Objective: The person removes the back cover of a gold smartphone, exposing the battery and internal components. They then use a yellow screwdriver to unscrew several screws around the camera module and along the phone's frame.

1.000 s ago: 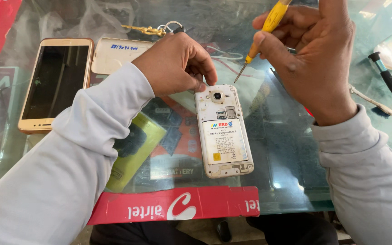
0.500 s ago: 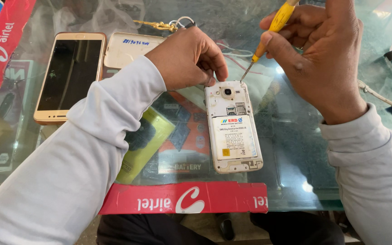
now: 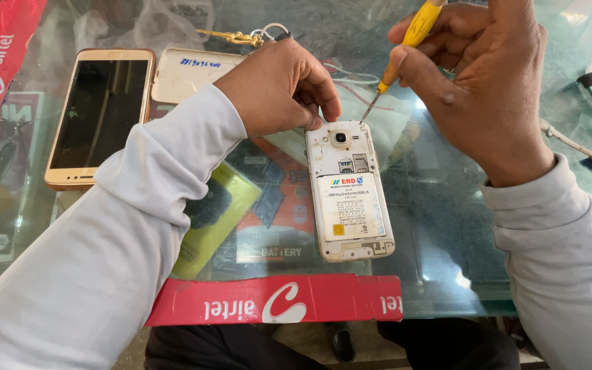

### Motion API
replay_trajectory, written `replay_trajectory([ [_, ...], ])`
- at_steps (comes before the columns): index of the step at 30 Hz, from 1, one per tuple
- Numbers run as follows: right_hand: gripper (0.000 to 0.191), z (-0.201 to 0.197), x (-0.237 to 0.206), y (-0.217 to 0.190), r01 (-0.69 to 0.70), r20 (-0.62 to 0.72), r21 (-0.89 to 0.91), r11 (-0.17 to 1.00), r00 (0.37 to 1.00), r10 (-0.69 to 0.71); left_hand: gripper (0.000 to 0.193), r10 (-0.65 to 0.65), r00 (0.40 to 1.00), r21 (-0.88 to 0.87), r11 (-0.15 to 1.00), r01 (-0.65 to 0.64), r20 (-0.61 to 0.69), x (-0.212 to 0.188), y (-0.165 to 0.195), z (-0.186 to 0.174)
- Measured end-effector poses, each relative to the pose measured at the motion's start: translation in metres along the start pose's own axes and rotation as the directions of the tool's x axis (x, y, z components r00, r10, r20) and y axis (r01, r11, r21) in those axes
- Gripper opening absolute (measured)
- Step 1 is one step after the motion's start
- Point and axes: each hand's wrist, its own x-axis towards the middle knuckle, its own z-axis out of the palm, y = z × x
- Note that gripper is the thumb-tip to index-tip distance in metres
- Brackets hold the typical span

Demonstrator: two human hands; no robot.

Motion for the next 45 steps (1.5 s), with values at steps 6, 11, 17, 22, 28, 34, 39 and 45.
replay_trajectory([
  [6, 0.045, -0.001, 0.002, -0.003, 0.062, 0.003, -0.077, 0.995, 0.998, -0.062, 0.023, 0.012, 1.0, 0.006, 1.0, -0.011, -0.004, 0.0, 0.0, 0.0],
  [11, 0.049, 0.002, 0.006, -0.011, 0.099, -0.005, -0.091, 0.991, 0.995, -0.1, 0.024, 0.024, 1.0, -0.005, 1.0, -0.024, -0.001, 0.0, -0.001, 0.0],
  [17, 0.063, 0.009, 0.008, -0.013, -0.029, -0.065, -0.182, 0.983, 0.998, 0.017, 0.024, 0.021, 1.0, -0.025, 0.999, -0.021, 0.004, 0.001, -0.003, 0.0],
  [22, 0.052, 0.008, 0.003, -0.009, 0.071, -0.004, -0.049, 0.996, 0.997, -0.071, 0.024, 0.016, 1.0, -0.032, 0.999, -0.016, 0.006, 0.002, -0.004, 0.0],
  [28, 0.063, 0.01, 0.005, -0.012, 0.039, 0.01, -0.054, 0.998, 0.999, -0.038, 0.023, 0.023, 1.0, -0.026, 0.999, -0.023, 0.002, 0.002, -0.003, 0.0],
  [34, 0.07, 0.011, 0.005, -0.009, 0.011, 0.002, -0.07, 0.998, 1.0, -0.011, 0.023, 0.009, 1.0, -0.005, 1.0, -0.009, -0.005, 0.001, -0.002, 0.0],
  [39, 0.067, 0.008, 0.0, -0.007, -0.067, 0.037, 0.085, 0.994, 0.997, 0.064, 0.024, 0.013, 1.0, -0.007, 1.0, -0.013, -0.006, 0.002, -0.002, 0.001],
  [45, 0.075, 0.01, 0.005, -0.009, -0.089, -0.001, -0.142, 0.986, 0.996, 0.09, 0.023, 0.024, 1.0, -0.017, 1.0, -0.024, -0.007, 0.002, -0.002, 0.0],
])
